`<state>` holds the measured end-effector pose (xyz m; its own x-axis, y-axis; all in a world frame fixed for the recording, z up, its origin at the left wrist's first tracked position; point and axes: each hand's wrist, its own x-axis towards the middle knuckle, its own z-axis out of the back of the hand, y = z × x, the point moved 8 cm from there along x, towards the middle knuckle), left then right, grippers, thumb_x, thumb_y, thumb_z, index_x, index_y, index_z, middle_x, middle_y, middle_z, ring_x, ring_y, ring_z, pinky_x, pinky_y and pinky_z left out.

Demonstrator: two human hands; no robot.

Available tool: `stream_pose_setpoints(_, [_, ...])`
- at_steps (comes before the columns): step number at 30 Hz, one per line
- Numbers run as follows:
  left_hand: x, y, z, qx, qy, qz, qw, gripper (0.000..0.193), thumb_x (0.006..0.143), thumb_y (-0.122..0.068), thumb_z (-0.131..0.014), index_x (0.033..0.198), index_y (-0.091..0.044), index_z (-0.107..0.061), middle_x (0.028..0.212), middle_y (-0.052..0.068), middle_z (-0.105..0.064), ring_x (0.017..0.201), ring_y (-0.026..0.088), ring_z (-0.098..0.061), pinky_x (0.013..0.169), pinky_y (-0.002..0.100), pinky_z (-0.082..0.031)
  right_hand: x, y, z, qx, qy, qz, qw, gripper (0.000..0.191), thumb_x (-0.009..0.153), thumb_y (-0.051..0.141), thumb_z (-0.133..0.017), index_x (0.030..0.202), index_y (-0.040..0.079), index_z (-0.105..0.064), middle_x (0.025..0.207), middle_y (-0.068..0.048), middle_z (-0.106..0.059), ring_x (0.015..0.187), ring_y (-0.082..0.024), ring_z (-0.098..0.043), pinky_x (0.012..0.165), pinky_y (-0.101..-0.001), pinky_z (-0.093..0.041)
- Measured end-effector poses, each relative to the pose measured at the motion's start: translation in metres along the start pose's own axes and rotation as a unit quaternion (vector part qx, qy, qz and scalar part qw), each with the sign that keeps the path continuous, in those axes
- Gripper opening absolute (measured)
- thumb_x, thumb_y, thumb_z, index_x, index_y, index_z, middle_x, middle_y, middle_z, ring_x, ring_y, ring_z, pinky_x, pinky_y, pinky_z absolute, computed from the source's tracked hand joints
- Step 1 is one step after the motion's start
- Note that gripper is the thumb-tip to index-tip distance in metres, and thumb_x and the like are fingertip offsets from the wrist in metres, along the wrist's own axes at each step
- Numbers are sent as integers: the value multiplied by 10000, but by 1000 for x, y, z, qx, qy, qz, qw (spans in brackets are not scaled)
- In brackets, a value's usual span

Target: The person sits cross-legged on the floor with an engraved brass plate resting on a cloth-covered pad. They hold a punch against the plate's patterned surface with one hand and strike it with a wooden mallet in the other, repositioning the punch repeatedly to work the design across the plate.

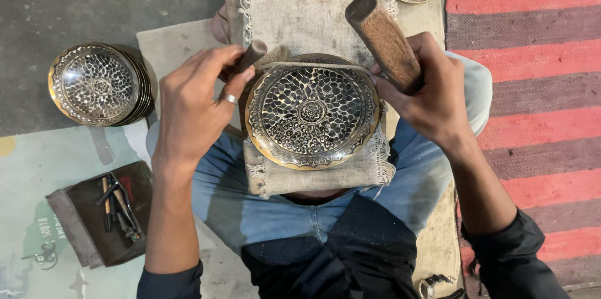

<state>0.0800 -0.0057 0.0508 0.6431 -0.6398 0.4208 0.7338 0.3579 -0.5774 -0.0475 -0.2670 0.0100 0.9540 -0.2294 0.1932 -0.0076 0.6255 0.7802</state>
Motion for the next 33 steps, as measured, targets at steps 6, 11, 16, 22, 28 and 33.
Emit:
stream_pose_setpoints(6, [3, -6, -3, 24, -6, -41, 999, 286, 945, -48, -831, 1192, -13, -691, 1072, 137, -754, 966, 260, -751, 805, 378, -606, 0, 2, 0, 63, -6, 38, 997, 350, 952, -10, -812, 1144, 9, -520, 1106, -103, -762, 1028, -141, -747, 890, -275, -607])
stream_pose_setpoints(11, [-1, -5, 2, 7, -17, -19, 1000, 290, 928, -21, -843, 1180, -1, -702, 1022, 132, -749, 925, 248, -757, 766, 368, -599, -2, 1, 3, 40, -20, 20, 999, 386, 921, -6, -832, 1107, -5, -494, 1069, -104, -766, 980, -144, -745, 842, -282, -595])
stream_pose_setpoints(16, [-13, 3, 3, -54, -7, 28, 998, 288, 926, -12, -834, 1178, 12, -696, 1070, 136, -757, 964, 226, -772, 822, 331, -610, -5, 0, 1, 77, -14, 7, 997, 445, 922, -2, -837, 1216, -18, -504, 1071, -111, -758, 974, -148, -734, 861, -288, -598])
stream_pose_setpoints(22, [-19, 22, -7, -176, -2, 90, 980, 287, 951, 22, -783, 1222, 45, -691, 1082, 120, -777, 1015, 174, -773, 914, 291, -618, -8, -2, -3, 142, -15, 16, 990, 486, 909, -23, -794, 1303, -25, -511, 1108, -104, -740, 1056, -172, -743, 984, -330, -618])
stream_pose_setpoints(28, [-25, 33, -17, -271, 7, 138, 953, 276, 964, 25, -766, 1225, 49, -681, 1081, 101, -769, 989, 138, -739, 912, 269, -612, -10, -3, 0, 222, -4, 2, 975, 247, 957, 20, -806, 1043, 25, -574, 1067, -81, -757, 1067, -177, -764, 952, -325, -644])
stream_pose_setpoints(33, [-29, 37, -21, -306, 10, 167, 937, 287, 965, 11, -771, 1227, 49, -661, 1099, 94, -762, 1003, 135, -732, 908, 263, -612, -10, -6, 1, 126, 37, -52, 990, 267, 873, 65, -859, 1065, 15, -680, 1016, -85, -755, 917, -150, -726, 839, -311, -598])
